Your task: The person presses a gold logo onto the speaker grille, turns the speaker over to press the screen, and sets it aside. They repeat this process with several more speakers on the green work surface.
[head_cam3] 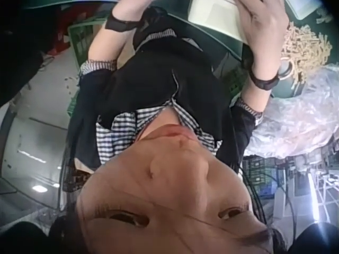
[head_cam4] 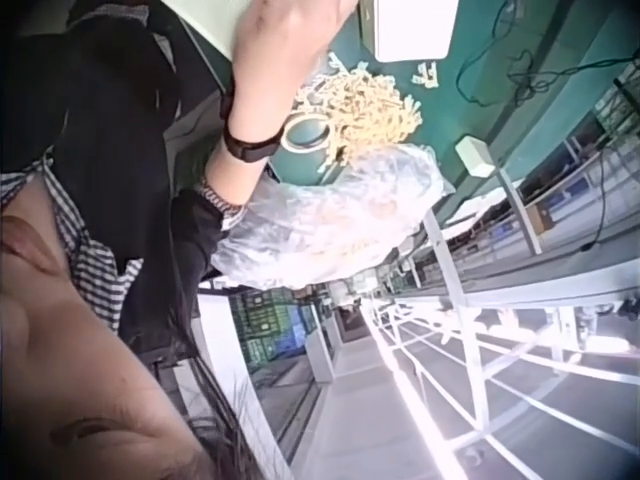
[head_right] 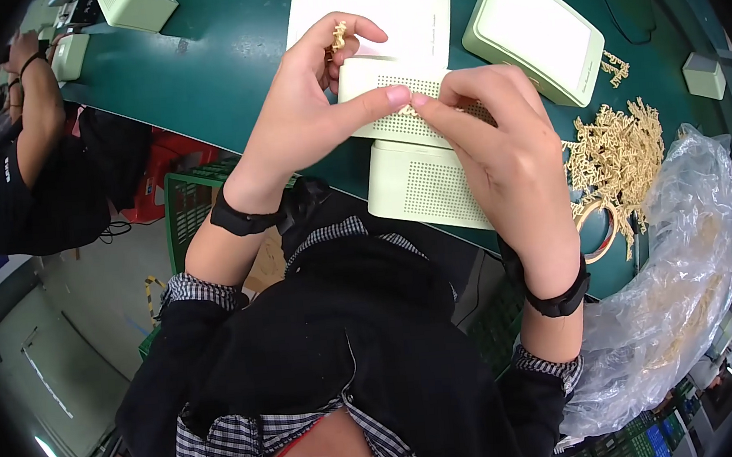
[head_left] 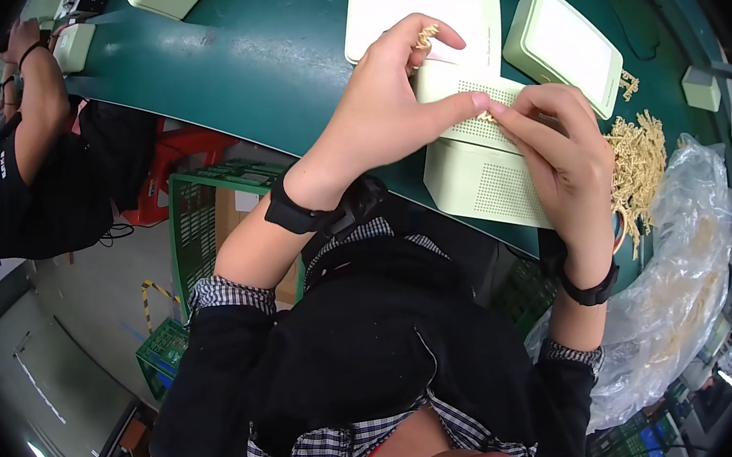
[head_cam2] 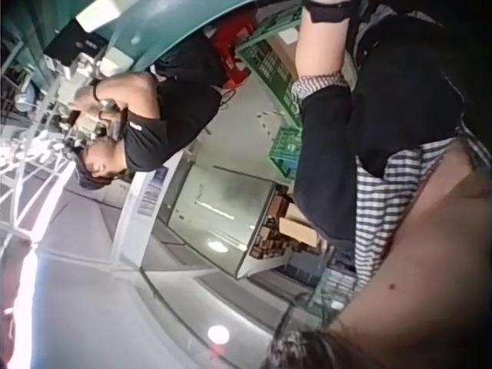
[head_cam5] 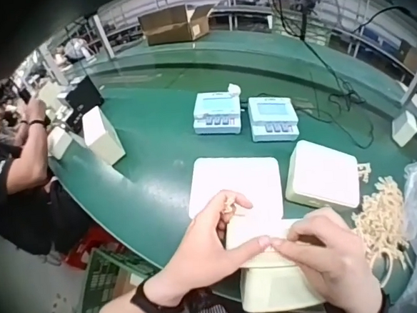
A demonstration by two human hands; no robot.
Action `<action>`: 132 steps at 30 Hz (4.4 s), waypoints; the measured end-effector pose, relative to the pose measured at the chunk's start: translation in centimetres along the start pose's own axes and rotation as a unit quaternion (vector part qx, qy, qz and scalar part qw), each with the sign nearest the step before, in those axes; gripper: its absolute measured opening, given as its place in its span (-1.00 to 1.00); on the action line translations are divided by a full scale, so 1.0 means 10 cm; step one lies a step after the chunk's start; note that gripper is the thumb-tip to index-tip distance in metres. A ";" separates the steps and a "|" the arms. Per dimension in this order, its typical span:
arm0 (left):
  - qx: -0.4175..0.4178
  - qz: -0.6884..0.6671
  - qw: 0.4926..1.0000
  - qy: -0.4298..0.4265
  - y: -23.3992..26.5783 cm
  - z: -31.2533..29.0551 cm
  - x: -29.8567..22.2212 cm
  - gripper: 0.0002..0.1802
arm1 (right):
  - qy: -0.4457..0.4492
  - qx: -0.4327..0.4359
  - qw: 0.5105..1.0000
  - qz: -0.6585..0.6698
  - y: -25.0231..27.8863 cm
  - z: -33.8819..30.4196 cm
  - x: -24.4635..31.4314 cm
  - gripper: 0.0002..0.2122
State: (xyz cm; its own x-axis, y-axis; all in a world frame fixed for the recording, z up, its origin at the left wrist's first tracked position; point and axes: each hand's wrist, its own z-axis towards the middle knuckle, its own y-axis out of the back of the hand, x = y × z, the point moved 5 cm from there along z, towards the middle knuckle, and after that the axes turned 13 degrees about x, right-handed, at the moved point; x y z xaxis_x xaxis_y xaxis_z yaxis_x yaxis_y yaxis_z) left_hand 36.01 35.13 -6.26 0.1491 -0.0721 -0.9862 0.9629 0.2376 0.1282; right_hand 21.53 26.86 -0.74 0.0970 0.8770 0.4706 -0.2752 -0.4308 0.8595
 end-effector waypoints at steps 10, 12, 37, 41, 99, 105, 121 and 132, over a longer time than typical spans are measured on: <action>0.023 -0.003 0.999 0.026 -0.04 0.05 0.06 -0.53 | -0.207 0.037 0.945 0.252 0.03 -0.13 -0.41 -0.70; 0.041 0.019 0.999 0.027 -0.04 0.07 0.07 -0.53 | -0.273 0.086 0.898 0.334 -0.04 -0.16 -0.50 -0.68; 0.002 0.189 0.982 0.026 -0.04 0.10 0.03 -0.45 | -0.237 0.142 0.883 0.380 -0.11 0.01 -0.59 -0.75; -0.069 -0.127 0.989 0.022 0.08 -0.02 -0.20 -0.61 | -0.259 0.138 0.889 0.353 -0.09 -0.02 -0.59 -0.73; -0.039 0.300 0.952 -0.049 -0.44 -0.45 -0.35 -0.29 | -0.088 -0.116 0.972 0.187 -0.05 -0.90 -0.06 -0.89; 0.003 0.254 0.967 0.012 -0.48 -0.39 -0.30 -0.10 | -0.173 -0.165 0.923 0.301 -0.15 -0.88 -0.15 -0.70; -0.066 -0.145 0.987 -0.008 -0.73 -0.38 -0.05 0.25 | -0.213 -0.208 0.842 0.450 -0.33 -0.90 -0.26 -0.50; -0.080 -0.110 0.991 -0.008 -0.73 -0.39 0.02 0.26 | -0.226 -0.197 0.867 0.398 -0.32 -0.89 -0.22 -0.46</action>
State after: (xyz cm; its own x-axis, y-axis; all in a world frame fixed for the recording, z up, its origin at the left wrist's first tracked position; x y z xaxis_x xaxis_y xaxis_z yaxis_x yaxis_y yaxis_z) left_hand 28.14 37.19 -7.81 -0.0563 -0.1540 -0.9865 0.9249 0.3641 -0.1096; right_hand 13.72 28.22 -6.26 0.0661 0.1248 0.9900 -0.7240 -0.6767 0.1337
